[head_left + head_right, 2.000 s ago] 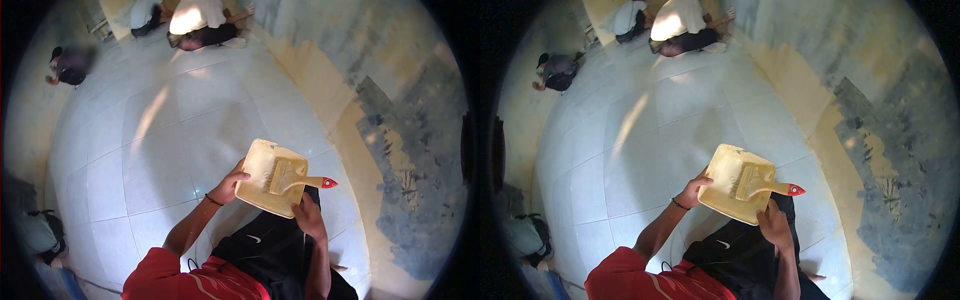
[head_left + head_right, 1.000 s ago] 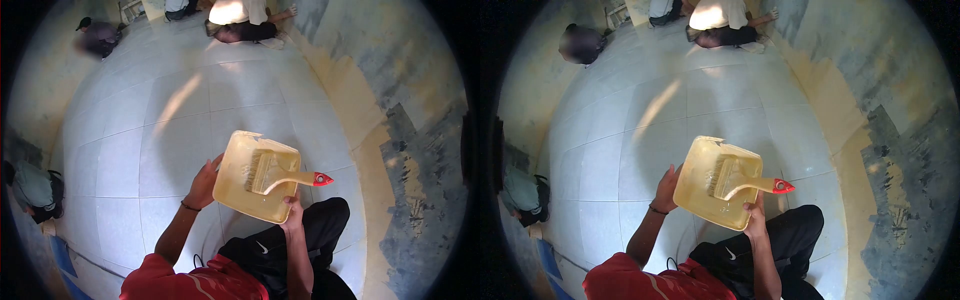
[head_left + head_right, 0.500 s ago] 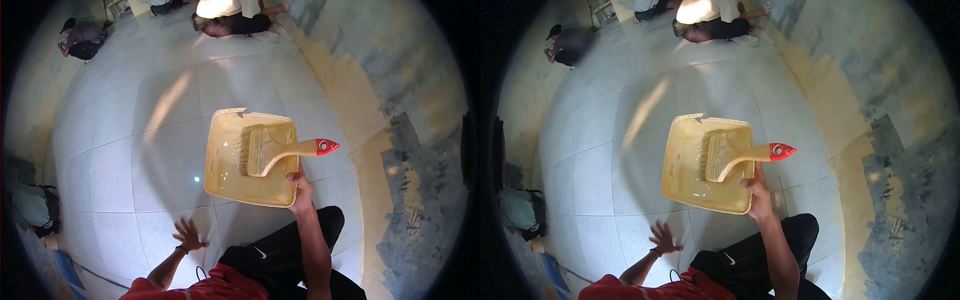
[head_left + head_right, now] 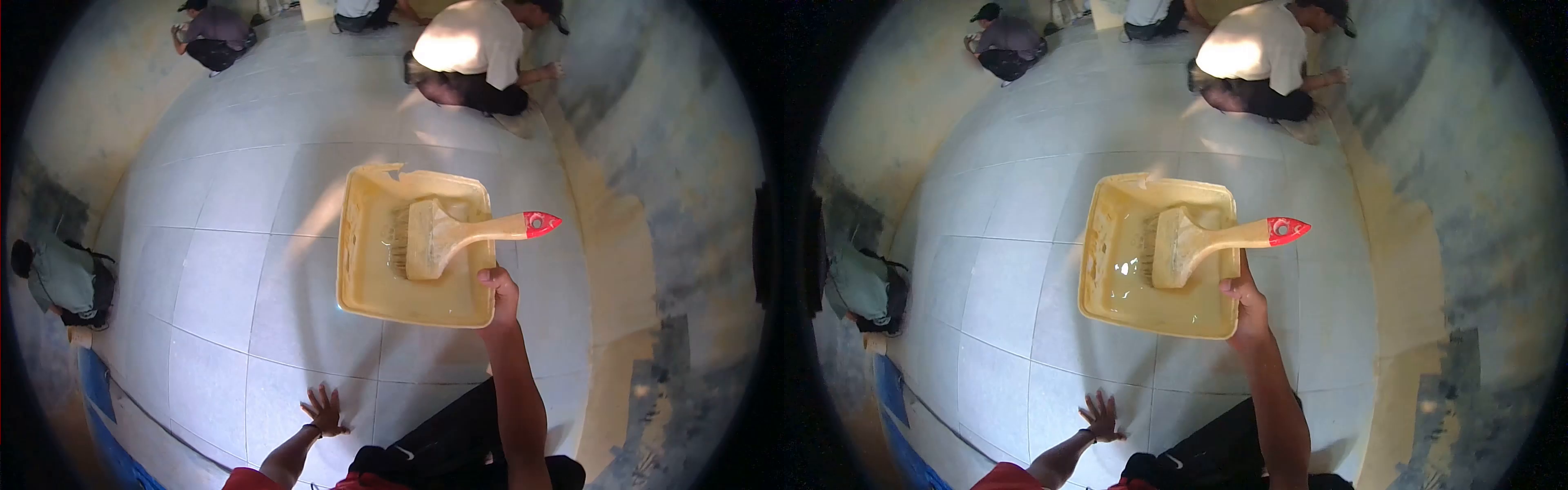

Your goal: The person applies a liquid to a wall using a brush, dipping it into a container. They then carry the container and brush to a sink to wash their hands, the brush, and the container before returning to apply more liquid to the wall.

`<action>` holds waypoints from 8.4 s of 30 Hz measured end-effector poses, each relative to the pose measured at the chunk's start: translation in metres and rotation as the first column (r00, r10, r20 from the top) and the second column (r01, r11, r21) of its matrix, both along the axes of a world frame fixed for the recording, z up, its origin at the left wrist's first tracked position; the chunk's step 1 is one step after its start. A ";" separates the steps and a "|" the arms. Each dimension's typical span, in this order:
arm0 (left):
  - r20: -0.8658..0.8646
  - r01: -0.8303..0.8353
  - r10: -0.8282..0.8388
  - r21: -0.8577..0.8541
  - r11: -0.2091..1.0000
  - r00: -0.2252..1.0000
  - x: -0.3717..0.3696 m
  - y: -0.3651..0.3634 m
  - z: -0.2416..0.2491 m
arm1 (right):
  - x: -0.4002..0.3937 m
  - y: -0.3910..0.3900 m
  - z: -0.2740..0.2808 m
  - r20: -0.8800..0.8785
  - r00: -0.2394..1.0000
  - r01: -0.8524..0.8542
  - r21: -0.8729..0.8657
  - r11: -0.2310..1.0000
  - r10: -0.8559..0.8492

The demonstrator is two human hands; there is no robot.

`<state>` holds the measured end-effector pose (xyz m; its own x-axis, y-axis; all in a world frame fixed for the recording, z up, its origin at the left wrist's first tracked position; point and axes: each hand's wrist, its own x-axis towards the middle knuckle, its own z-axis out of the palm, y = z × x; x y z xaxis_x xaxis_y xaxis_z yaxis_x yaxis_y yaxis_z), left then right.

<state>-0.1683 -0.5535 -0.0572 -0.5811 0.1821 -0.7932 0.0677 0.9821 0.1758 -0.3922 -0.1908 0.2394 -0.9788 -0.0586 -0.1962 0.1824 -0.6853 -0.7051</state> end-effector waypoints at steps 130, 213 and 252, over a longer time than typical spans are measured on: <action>0.899 -0.891 -0.064 0.416 -0.180 0.433 0.145 0.320 0.822 | 0.492 0.153 0.658 -0.407 0.621 0.635 0.762 0.126 -0.670; 0.699 -0.472 0.675 0.689 -0.550 0.236 -1.149 -0.241 0.843 | -1.004 -0.404 0.573 0.034 0.947 -0.298 0.464 0.834 0.320; 0.763 -0.318 0.594 0.646 -0.694 0.254 -2.152 -0.560 0.830 | -2.027 -0.733 0.558 -0.024 0.898 -0.374 0.484 0.791 0.440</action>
<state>-2.3206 -1.1134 0.7728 -0.9301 -0.1484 -0.3359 -0.1348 -0.7130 0.6881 -2.4193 -0.9238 0.7976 -0.9024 -0.3931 -0.1762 0.2565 -0.1617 -0.9529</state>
